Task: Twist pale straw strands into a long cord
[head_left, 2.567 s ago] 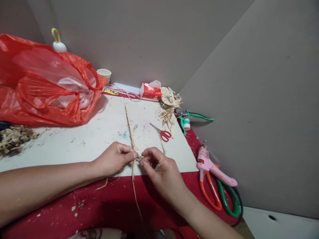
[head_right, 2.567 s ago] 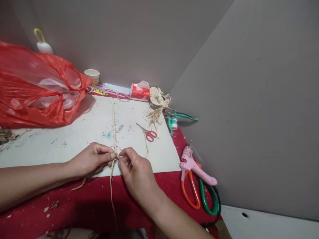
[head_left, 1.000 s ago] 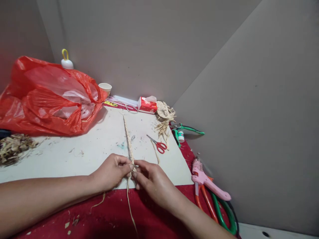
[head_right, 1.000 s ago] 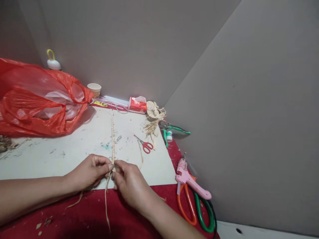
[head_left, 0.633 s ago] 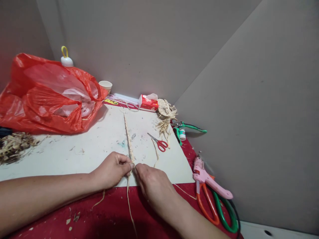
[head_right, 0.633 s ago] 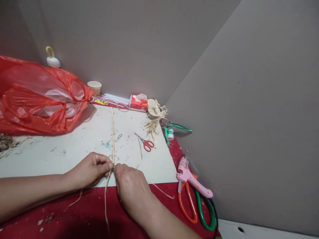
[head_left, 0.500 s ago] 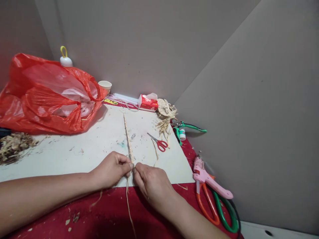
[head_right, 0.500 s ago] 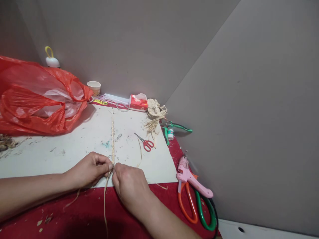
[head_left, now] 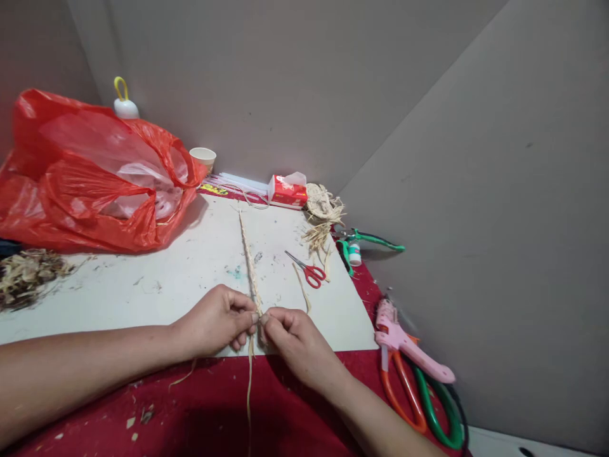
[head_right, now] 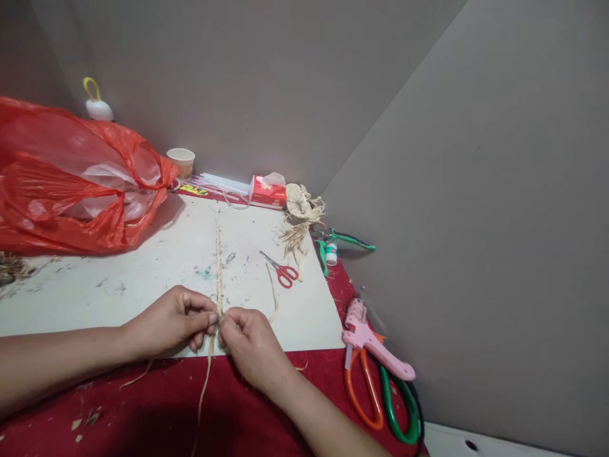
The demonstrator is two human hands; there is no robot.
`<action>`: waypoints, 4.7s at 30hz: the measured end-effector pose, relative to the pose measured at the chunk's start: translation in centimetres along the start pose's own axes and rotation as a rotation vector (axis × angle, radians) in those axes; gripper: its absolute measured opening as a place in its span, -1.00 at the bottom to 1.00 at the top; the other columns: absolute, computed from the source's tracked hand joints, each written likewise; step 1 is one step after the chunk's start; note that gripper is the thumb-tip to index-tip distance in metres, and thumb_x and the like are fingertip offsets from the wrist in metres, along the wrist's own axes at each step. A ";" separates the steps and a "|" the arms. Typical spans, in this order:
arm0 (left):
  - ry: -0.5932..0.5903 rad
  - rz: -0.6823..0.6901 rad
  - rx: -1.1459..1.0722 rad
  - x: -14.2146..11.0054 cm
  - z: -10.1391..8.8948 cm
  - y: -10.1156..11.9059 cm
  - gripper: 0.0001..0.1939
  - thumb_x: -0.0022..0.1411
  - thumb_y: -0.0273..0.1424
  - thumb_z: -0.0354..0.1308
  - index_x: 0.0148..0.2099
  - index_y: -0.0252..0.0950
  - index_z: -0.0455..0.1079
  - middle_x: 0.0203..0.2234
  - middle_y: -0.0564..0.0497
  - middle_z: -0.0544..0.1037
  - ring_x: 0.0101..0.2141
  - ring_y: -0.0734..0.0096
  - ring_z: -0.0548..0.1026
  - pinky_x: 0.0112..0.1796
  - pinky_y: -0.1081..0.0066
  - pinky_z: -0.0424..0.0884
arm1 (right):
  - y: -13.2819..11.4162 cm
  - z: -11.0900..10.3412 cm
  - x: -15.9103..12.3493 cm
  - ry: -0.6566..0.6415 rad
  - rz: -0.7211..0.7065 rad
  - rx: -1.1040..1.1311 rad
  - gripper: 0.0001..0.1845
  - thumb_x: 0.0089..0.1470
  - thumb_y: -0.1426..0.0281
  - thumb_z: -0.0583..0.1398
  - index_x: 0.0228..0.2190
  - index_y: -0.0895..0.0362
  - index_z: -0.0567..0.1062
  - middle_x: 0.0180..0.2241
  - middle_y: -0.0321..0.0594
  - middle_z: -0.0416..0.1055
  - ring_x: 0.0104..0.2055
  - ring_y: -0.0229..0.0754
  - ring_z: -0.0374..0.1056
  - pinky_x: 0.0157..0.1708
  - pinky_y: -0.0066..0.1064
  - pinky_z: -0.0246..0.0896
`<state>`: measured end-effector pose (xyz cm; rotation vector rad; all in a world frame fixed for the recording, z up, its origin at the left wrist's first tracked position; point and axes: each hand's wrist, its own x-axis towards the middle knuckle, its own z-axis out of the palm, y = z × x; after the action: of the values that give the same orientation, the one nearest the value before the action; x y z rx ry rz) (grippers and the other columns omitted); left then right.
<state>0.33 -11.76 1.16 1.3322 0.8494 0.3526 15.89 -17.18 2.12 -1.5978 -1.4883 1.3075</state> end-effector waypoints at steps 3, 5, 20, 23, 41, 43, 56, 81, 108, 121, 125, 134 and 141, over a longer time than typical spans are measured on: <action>0.016 0.023 0.039 -0.1 0.1 -0.2 -0.76 0.13 -0.31 0.04 -0.47 -0.37 0.38 -0.74 0.12 0.33 -0.67 0.57 0.29 -0.57 0.54 0.22 | 0.1 0.0 0.1 -0.017 0.038 0.098 -0.73 0.00 0.41 0.02 -0.68 0.16 0.30 -0.76 -0.45 0.01 -0.68 -0.39 -0.11 -0.67 -0.53 -0.18; 0.016 0.058 0.085 -0.1 0.1 -0.2 -0.76 0.14 -0.35 0.00 -0.45 -0.36 0.40 -0.72 0.12 0.33 -0.65 0.57 0.28 -0.56 0.54 0.21 | 0.3 0.2 0.2 -0.041 0.075 0.198 -0.73 0.00 0.38 0.03 -0.67 0.16 0.30 -0.79 -0.47 0.00 -0.72 -0.41 -0.13 -0.70 -0.54 -0.24; 0.110 0.270 0.732 -1.7 0.2 0.8 -0.80 0.17 -0.45 -0.10 -0.49 -0.29 0.23 -0.63 0.12 0.33 -0.57 0.55 0.24 -0.50 0.53 0.13 | 0.2 1.5 0.0 -0.001 -0.026 0.230 -0.64 0.07 0.21 0.09 -0.62 0.17 0.35 -0.65 -0.36 0.10 -0.59 -0.34 -0.05 -0.56 -0.48 -0.09; 0.097 0.259 0.883 -2.1 0.3 1.4 -0.80 0.20 -0.44 -0.14 -0.42 -0.28 0.27 -0.59 0.06 0.42 -0.56 0.49 0.32 -0.47 0.49 0.17 | 0.0 1.8 -0.1 0.026 -0.039 0.181 -0.63 0.07 0.21 0.08 -0.64 0.16 0.31 -0.63 -0.35 0.08 -0.55 -0.32 -0.04 -0.52 -0.47 -0.07; 0.013 0.166 1.169 -3.0 0.9 2.3 -0.78 0.11 -0.46 -0.13 -0.23 -0.34 0.30 -0.49 -0.06 0.50 -0.49 0.29 0.45 -0.47 0.39 0.26 | 0.3 2.8 -0.2 0.032 -0.050 0.184 -0.65 0.11 0.25 0.03 -0.64 0.14 0.21 -0.63 -0.38 0.03 -0.56 -0.34 -0.08 -0.60 -0.52 -0.10; 0.017 0.155 1.052 -2.9 0.9 2.0 -0.82 0.10 -0.47 -0.13 -0.27 -0.31 0.27 -0.50 -0.04 0.47 -0.51 0.34 0.42 -0.46 0.41 0.27 | 0.3 2.9 -0.2 0.021 -0.062 0.184 -0.67 0.11 0.26 0.03 -0.62 0.15 0.24 -0.61 -0.37 0.06 -0.55 -0.33 -0.05 -0.58 -0.52 -0.08; -0.034 0.158 0.601 -2.3 -0.6 3.0 -0.74 0.16 -0.42 -0.13 -0.40 -0.31 0.37 -0.57 0.05 0.44 -0.52 0.46 0.34 -0.44 0.48 0.21 | 1.2 1.8 -0.7 -0.070 0.168 0.715 -0.73 0.07 0.25 0.15 -0.54 0.17 0.32 -0.77 -0.56 -0.14 -0.73 -0.45 -0.35 -0.74 -0.54 -0.44; -0.134 0.062 0.464 -0.6 -1.0 1.9 -0.75 0.18 -0.42 -0.17 -0.39 -0.28 0.32 -0.66 0.13 0.32 -0.61 0.50 0.29 -0.50 0.50 0.19 | 0.0 -1.7 1.0 -0.358 0.083 0.110 -0.68 0.12 0.24 0.06 -0.52 0.19 0.37 -0.67 -0.44 -0.02 -0.62 -0.38 -0.19 -0.64 -0.50 -0.29; -0.171 0.034 0.192 0.2 -0.9 0.7 -0.76 0.19 -0.32 -0.06 -0.49 -0.29 0.16 -0.67 0.21 0.04 -0.62 0.61 0.00 -0.58 0.53 -0.05 | 0.0 -3.5 1.3 -0.427 0.075 0.037 -0.75 0.13 0.20 0.09 -0.40 0.15 0.32 -0.65 -0.46 0.10 -0.64 -0.39 -0.06 -0.66 -0.54 -0.19; -0.099 0.170 0.273 0.0 -0.3 0.7 -0.76 0.21 -0.37 -0.09 -0.47 -0.31 0.25 -0.60 0.13 0.35 -0.50 0.53 0.26 -0.40 0.51 0.18 | -1.0 0.7 -0.6 -0.106 0.274 0.398 -0.70 0.05 0.18 0.06 -0.52 0.15 0.30 -0.73 -0.38 0.27 -0.77 -0.36 0.15 -0.79 -0.57 -0.14; -0.158 0.091 0.052 0.0 -0.2 0.6 -0.73 0.20 -0.36 -0.07 -0.52 -0.32 0.26 -0.69 0.15 0.30 -0.59 0.57 0.20 -0.47 0.52 0.15 | -0.3 2.7 -1.6 0.134 0.087 0.051 -0.66 0.14 0.20 -0.01 -0.55 0.13 0.28 -0.67 -0.30 0.31 -0.66 -0.32 0.23 -0.65 -0.52 0.01; -0.052 0.063 0.074 0.1 -0.1 -0.1 -0.72 0.12 -0.29 0.02 -0.55 -0.34 0.29 -0.67 0.16 0.22 -0.57 0.58 0.12 -0.50 0.52 0.08 | 0.3 3.5 -2.3 0.355 -0.290 -1.068 -0.80 0.13 0.46 0.03 -0.50 0.16 0.37 -0.61 -0.22 0.40 -0.64 -0.22 0.28 -0.60 -0.37 -0.26; -0.003 0.048 0.125 -0.1 0.1 0.0 -0.74 0.11 -0.27 0.03 -0.51 -0.34 0.32 -0.69 0.16 0.26 -0.60 0.57 0.14 -0.52 0.52 0.09 | -0.1 5.0 -3.5 0.255 -0.366 -1.303 -0.93 0.00 0.55 0.14 -0.43 0.17 0.41 -0.57 -0.16 0.38 -0.57 -0.13 0.29 -0.59 -0.38 -0.10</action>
<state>0.34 -11.86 1.17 1.4711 0.8487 0.3395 11.65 -21.50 1.41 -1.8781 -2.4701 -0.2396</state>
